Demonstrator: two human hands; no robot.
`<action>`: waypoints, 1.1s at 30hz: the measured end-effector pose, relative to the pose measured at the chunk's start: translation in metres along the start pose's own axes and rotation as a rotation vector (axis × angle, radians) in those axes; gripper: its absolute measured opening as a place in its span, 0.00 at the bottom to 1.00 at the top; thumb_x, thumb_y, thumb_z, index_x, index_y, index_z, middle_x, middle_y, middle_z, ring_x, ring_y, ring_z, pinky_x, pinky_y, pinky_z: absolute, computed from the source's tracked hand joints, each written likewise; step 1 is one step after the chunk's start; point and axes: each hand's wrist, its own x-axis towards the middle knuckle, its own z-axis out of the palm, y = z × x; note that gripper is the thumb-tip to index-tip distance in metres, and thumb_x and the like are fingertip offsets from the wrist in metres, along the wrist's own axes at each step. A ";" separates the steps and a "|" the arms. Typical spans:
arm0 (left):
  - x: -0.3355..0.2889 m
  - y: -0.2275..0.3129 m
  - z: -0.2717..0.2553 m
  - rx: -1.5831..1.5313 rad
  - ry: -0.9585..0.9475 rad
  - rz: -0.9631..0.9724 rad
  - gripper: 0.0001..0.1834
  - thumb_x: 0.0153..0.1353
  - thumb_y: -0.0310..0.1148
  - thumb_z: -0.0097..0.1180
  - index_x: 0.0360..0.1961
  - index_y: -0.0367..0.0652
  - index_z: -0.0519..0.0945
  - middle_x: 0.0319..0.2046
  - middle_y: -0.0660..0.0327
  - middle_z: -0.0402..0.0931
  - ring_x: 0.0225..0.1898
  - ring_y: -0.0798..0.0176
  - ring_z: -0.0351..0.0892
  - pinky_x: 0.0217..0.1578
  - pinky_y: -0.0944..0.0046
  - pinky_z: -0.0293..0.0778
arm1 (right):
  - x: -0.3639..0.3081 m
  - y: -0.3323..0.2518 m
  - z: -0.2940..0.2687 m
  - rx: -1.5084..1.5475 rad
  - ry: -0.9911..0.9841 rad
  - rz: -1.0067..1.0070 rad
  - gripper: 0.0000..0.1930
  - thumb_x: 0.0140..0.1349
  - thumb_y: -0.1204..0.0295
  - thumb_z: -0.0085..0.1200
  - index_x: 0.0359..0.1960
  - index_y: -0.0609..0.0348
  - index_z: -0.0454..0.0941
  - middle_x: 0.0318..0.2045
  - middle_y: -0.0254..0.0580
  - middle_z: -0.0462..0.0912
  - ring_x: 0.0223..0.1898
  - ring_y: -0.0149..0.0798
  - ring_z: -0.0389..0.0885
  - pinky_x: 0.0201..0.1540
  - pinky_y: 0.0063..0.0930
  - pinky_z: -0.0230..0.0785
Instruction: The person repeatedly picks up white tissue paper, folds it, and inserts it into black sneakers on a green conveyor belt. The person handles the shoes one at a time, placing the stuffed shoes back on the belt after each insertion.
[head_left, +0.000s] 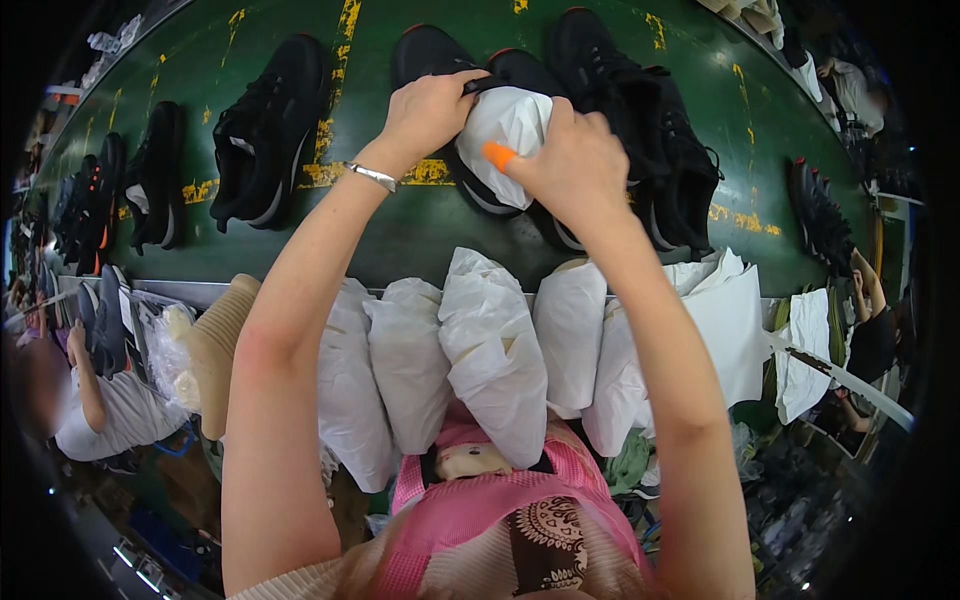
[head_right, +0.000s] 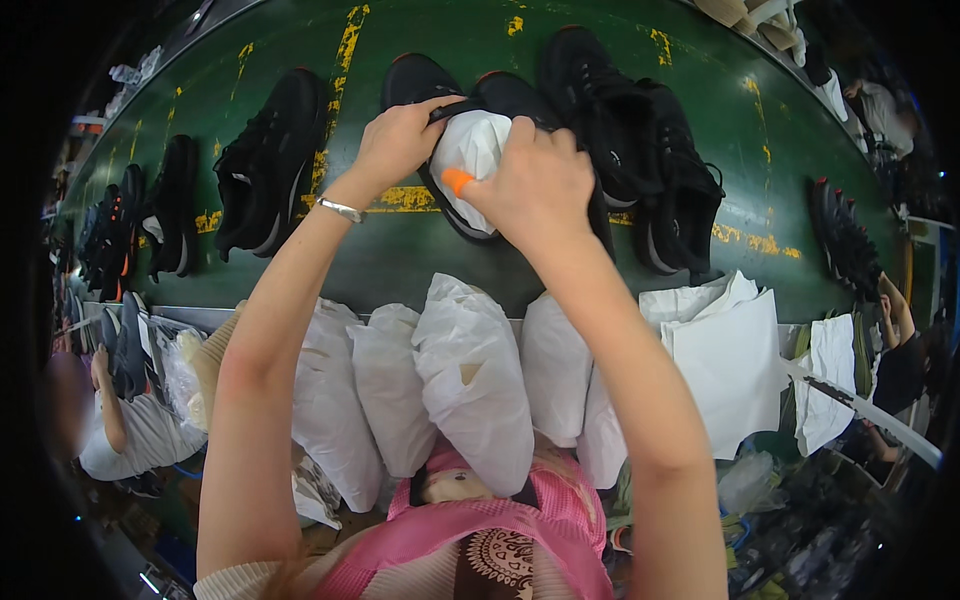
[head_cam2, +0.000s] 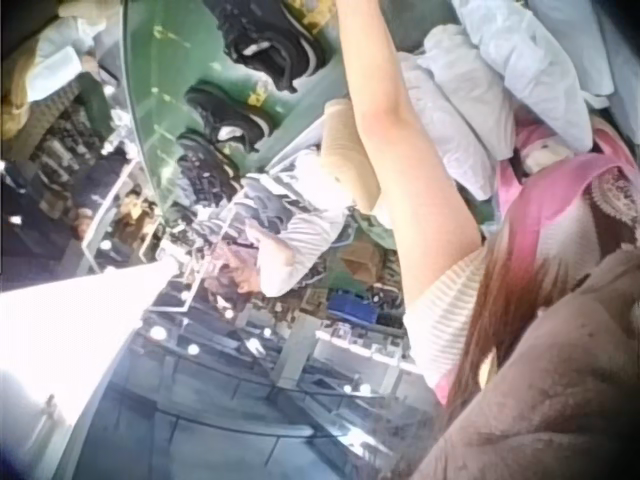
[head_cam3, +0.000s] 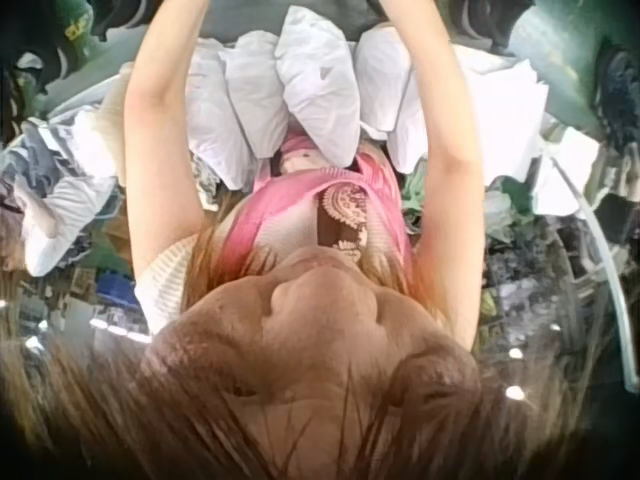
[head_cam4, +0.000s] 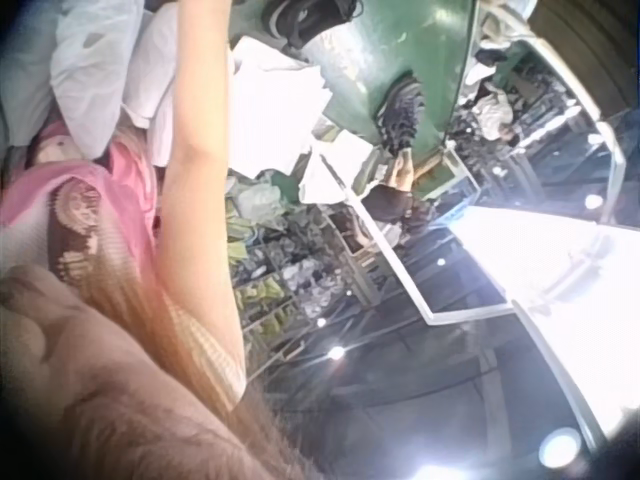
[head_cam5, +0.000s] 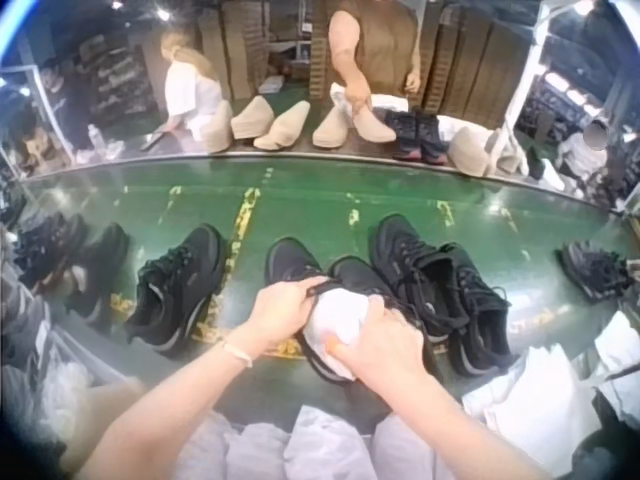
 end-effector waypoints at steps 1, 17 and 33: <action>0.000 -0.001 -0.002 0.008 -0.014 -0.010 0.17 0.63 0.39 0.52 0.53 0.59 0.81 0.31 0.54 0.83 0.36 0.48 0.83 0.39 0.53 0.79 | 0.000 0.003 -0.009 -0.018 0.005 -0.067 0.34 0.46 0.46 0.67 0.41 0.66 0.73 0.31 0.54 0.82 0.35 0.50 0.84 0.36 0.40 0.77; 0.001 -0.012 0.003 -0.093 0.043 0.166 0.19 0.61 0.34 0.56 0.54 0.51 0.81 0.20 0.50 0.76 0.24 0.48 0.77 0.30 0.54 0.72 | 0.019 -0.003 0.077 0.120 0.124 -0.174 0.22 0.43 0.66 0.71 0.35 0.68 0.76 0.22 0.47 0.81 0.29 0.46 0.80 0.31 0.37 0.76; -0.036 -0.039 -0.028 -0.061 -0.037 -0.033 0.48 0.50 0.48 0.71 0.70 0.46 0.61 0.42 0.53 0.75 0.37 0.56 0.76 0.41 0.60 0.76 | 0.029 0.016 0.060 0.384 -0.006 -0.239 0.38 0.49 0.72 0.68 0.61 0.73 0.65 0.56 0.59 0.74 0.57 0.55 0.75 0.58 0.40 0.70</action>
